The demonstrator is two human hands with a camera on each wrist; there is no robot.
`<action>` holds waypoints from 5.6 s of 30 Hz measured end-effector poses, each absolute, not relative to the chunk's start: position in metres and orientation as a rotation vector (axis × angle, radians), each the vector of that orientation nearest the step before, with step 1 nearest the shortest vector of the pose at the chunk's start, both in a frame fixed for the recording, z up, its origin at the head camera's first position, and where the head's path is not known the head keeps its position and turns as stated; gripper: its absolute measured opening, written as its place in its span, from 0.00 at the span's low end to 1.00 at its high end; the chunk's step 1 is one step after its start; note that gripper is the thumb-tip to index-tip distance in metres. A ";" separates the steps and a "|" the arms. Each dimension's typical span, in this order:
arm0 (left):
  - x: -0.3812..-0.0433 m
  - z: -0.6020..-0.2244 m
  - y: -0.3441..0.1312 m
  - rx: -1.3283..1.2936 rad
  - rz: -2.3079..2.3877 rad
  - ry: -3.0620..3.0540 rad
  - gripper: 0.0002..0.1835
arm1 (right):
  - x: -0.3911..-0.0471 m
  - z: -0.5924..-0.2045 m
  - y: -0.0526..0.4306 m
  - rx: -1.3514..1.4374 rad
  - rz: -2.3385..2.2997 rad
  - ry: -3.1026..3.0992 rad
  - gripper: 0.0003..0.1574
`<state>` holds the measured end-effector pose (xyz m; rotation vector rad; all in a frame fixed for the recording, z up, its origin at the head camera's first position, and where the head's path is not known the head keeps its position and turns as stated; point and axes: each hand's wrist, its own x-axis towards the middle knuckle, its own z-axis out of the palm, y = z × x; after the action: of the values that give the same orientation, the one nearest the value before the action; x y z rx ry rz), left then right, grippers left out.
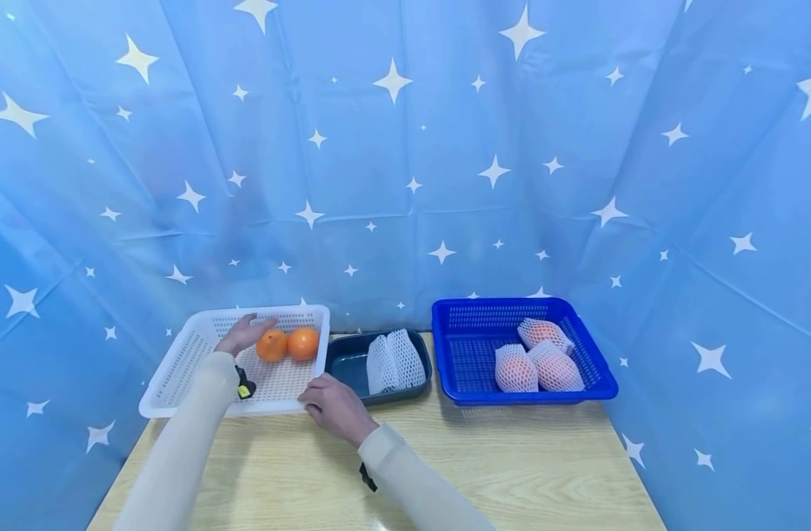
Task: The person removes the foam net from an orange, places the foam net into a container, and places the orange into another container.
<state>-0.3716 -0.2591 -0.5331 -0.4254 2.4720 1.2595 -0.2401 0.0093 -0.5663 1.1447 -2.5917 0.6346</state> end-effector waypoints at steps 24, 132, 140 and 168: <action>-0.314 -0.481 -0.198 0.131 1.319 2.797 0.44 | -0.228 -0.529 0.032 1.206 0.900 -2.750 0.28; -0.245 -0.583 0.082 1.174 0.825 2.936 0.13 | -0.294 -0.553 0.336 -0.008 0.434 -3.291 0.56; -0.247 -0.587 0.082 1.183 0.833 2.946 0.13 | -0.287 -0.551 0.336 -0.019 0.611 -3.190 0.53; -0.244 -0.583 0.080 1.031 0.931 2.785 0.16 | -0.256 -0.508 0.316 0.052 0.885 -2.954 0.64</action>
<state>-0.2440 0.0798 -0.5830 1.0305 2.7848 0.9309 -0.2564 0.3156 -0.5079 0.0520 -2.9543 0.8849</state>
